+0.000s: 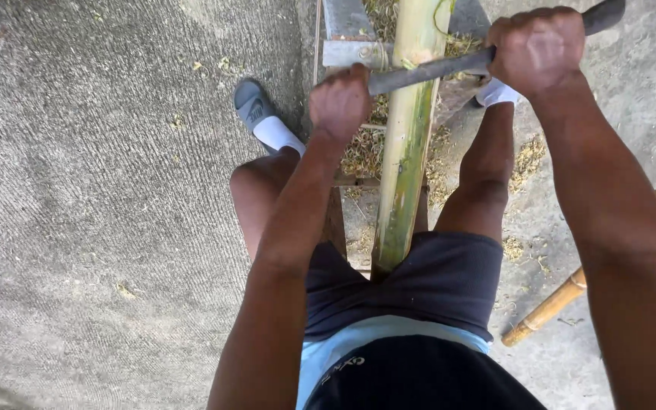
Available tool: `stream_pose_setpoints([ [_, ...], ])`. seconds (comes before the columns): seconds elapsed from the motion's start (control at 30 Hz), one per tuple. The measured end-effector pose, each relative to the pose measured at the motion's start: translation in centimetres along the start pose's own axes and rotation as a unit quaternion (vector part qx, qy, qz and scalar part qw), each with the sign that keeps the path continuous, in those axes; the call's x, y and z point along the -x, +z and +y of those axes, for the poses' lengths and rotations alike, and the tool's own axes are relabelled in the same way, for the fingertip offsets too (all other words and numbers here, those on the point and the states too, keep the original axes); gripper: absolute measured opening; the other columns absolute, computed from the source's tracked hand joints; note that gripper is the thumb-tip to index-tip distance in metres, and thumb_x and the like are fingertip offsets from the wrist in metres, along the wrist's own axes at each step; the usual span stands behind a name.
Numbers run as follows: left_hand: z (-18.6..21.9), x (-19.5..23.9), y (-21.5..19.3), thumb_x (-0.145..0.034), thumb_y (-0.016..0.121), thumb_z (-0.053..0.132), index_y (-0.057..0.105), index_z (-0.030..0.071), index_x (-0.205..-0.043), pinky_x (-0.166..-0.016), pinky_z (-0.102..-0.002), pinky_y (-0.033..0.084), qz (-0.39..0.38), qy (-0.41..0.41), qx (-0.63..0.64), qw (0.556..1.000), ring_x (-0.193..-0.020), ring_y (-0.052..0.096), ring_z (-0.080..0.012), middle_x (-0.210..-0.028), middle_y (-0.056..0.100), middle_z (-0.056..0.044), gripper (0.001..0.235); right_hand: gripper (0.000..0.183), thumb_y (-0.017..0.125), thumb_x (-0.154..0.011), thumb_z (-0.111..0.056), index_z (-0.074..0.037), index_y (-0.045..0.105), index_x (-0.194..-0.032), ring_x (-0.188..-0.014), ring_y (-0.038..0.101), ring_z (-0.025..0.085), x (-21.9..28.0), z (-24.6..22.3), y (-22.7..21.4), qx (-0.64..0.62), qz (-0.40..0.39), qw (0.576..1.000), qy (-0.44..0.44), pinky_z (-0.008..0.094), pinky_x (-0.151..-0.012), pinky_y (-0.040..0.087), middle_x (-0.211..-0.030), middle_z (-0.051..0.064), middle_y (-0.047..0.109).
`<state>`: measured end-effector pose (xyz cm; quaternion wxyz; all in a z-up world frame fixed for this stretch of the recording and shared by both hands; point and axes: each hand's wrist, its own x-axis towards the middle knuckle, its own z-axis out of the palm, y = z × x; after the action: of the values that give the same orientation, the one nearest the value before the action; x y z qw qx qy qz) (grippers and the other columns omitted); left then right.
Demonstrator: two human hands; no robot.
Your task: Scraping the outer green layer off a bamboo stalk using a knife.
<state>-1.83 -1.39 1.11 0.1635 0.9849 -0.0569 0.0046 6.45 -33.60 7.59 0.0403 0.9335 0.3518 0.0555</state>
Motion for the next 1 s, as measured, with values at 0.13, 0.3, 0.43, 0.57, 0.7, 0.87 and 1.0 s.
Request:
stream_pose_setpoints([
  [0.13,0.0,1.5,0.0,-0.082,0.066,0.013,0.066,0.009,-0.086,-0.046,-0.042,0.056,-0.006,-0.013,0.012,1.000,-0.056,0.071,-0.0261,-0.070,0.072,-0.011,0.006,0.008,0.072,-0.081,-0.015,-0.022,0.074,-0.078,-0.056,0.060,0.009,1.3,-0.7,0.8,-0.001,0.015,1.000,0.007,0.025,-0.055,0.048,-0.069,-0.003,0.066],
  [0.3,0.5,6.7,-0.6,-0.088,0.070,0.012,0.065,0.011,-0.087,-0.054,-0.045,0.057,-0.030,-0.023,0.037,0.999,-0.060,0.072,-0.0275,-0.072,0.071,-0.011,0.005,0.016,0.081,-0.092,-0.028,-0.018,0.072,-0.082,-0.061,0.062,0.015,2.8,-4.9,-5.3,-0.047,-0.007,0.999,-0.017,0.032,-0.055,0.049,-0.070,-0.001,0.064],
  [0.43,0.6,5.4,-5.3,-0.087,0.073,0.027,0.064,0.008,-0.096,-0.063,-0.046,0.058,-0.149,-0.033,0.082,0.985,-0.072,0.073,-0.0298,-0.083,0.071,-0.014,0.023,0.023,0.076,-0.091,-0.035,-0.014,0.067,-0.087,-0.067,0.066,0.017,3.9,-6.2,-5.6,-0.054,-0.052,0.995,-0.062,0.033,-0.057,0.054,-0.075,0.003,0.066],
  [0.57,1.3,2.6,-11.4,-0.088,0.067,0.047,0.063,0.001,-0.122,-0.101,-0.058,0.042,0.049,0.127,0.029,0.990,-0.114,0.062,-0.0408,-0.112,0.067,-0.024,0.058,0.020,0.065,-0.106,-0.029,-0.012,0.068,-0.096,-0.058,0.064,0.020,3.6,-7.2,-6.0,-0.154,-0.084,0.984,0.015,0.037,-0.046,0.050,-0.076,0.004,0.067],
  [0.7,1.8,-2.6,-10.4,-0.105,0.051,0.053,0.067,0.001,-0.118,-0.115,-0.061,0.027,0.027,0.142,0.074,0.987,-0.125,0.056,-0.0404,-0.115,0.065,-0.024,0.056,0.035,0.063,-0.113,-0.036,-0.007,0.066,-0.093,-0.045,0.060,0.023,4.9,-9.4,-4.8,-0.168,-0.151,0.966,0.126,0.040,-0.043,0.047,-0.058,0.008,0.060],
  [0.87,1.0,-11.6,-4.2,-0.112,0.034,0.058,0.072,0.012,-0.077,-0.106,-0.052,0.040,-0.103,0.115,0.056,0.986,-0.073,0.064,-0.0261,-0.068,0.063,-0.008,0.070,0.042,0.060,-0.116,-0.038,-0.007,0.064,-0.088,-0.047,0.058,0.028,1.9,-9.2,-4.4,-0.267,-0.068,0.936,0.219,0.045,-0.048,0.048,-0.059,0.010,0.061],
  [1.0,-0.4,-14.1,3.4,-0.113,0.034,0.065,0.074,0.018,-0.087,-0.079,-0.048,0.037,0.220,0.141,0.049,0.964,-0.067,0.061,-0.0156,-0.066,0.062,0.001,0.067,0.043,0.060,-0.114,-0.040,-0.007,0.064,-0.087,-0.051,0.061,0.031,0.4,-9.3,-3.1,-0.234,-0.051,0.950,0.200,0.049,-0.051,0.050,-0.060,0.011,0.061],
])
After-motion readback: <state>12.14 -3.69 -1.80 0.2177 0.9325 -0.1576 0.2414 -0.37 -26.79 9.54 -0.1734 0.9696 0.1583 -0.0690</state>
